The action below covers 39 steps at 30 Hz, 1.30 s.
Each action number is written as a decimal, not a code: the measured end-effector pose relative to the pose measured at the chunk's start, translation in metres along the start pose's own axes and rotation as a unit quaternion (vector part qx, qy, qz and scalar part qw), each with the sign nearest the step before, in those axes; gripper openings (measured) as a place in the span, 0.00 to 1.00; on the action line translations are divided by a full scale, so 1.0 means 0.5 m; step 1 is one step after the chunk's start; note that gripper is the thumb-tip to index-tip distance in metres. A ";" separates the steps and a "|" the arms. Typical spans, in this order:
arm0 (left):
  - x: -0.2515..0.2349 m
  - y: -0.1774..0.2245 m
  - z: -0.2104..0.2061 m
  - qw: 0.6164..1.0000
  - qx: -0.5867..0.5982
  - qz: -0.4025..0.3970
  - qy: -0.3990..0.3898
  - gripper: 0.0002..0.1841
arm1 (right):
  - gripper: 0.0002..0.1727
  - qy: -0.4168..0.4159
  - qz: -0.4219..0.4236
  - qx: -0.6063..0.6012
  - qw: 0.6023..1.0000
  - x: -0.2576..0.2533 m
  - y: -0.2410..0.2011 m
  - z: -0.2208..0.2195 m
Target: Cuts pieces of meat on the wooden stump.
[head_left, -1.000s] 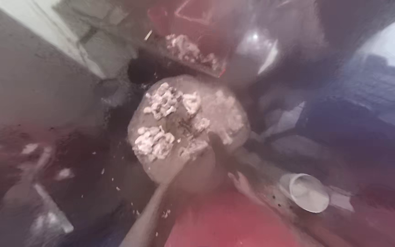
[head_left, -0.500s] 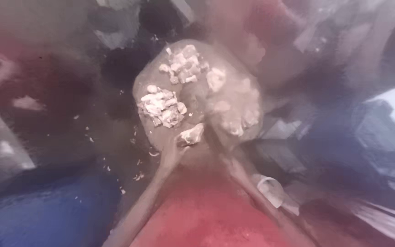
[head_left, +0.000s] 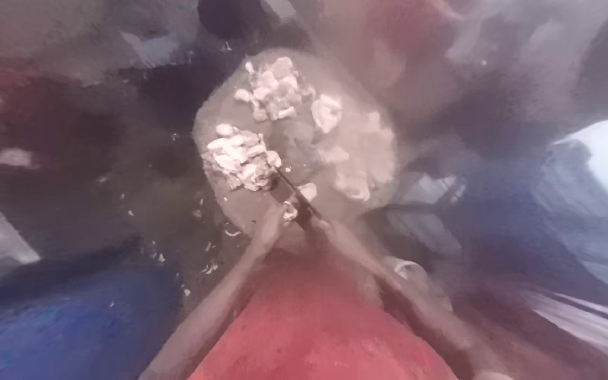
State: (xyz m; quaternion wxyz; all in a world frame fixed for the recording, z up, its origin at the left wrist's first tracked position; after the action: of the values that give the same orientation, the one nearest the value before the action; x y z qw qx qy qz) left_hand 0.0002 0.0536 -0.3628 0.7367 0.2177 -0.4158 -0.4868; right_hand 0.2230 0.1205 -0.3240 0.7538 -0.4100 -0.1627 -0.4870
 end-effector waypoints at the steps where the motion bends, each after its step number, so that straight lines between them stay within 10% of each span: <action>1: 0.021 -0.012 -0.001 1.000 0.012 0.003 0.005 0.21 | 0.36 0.009 0.007 0.005 1.000 0.023 -0.015 0.007; 8: 0.079 -0.033 0.042 0.993 0.002 0.116 0.024 0.45 | 0.35 -0.032 0.016 -0.068 0.997 0.051 0.026 -0.032; 14: 0.006 -0.011 0.007 0.972 0.198 0.120 0.041 0.27 | 0.31 0.003 -0.048 -0.175 0.983 0.043 0.140 -0.054; 18: -0.042 0.027 -0.028 0.987 0.084 0.139 0.012 0.29 | 0.27 0.066 -0.033 -0.197 0.978 0.064 0.078 -0.015; 33: -0.035 0.010 -0.059 0.952 0.271 0.134 0.044 0.22 | 0.33 -0.068 -0.012 -0.204 0.977 0.095 0.091 -0.059; 39: -0.001 0.040 -0.023 0.968 0.219 0.122 0.017 0.20 | 0.34 0.102 0.124 -0.238 0.958 0.121 -0.066 0.042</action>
State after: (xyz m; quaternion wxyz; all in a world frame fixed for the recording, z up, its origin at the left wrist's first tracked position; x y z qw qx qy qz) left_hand 0.0202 0.0616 -0.3549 0.7318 0.3296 -0.5229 -0.2871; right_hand 0.2263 0.0944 -0.2572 0.7018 -0.5424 0.0883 -0.4534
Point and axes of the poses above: each hand's wrist, its own x-axis away from the middle knuckle, its own z-axis out of the back of the hand, y = z × x, the point moved 5 cm from there along -x, towards the middle knuckle, and after that the axes turned 7 degrees about x, right-handed, at the moved point
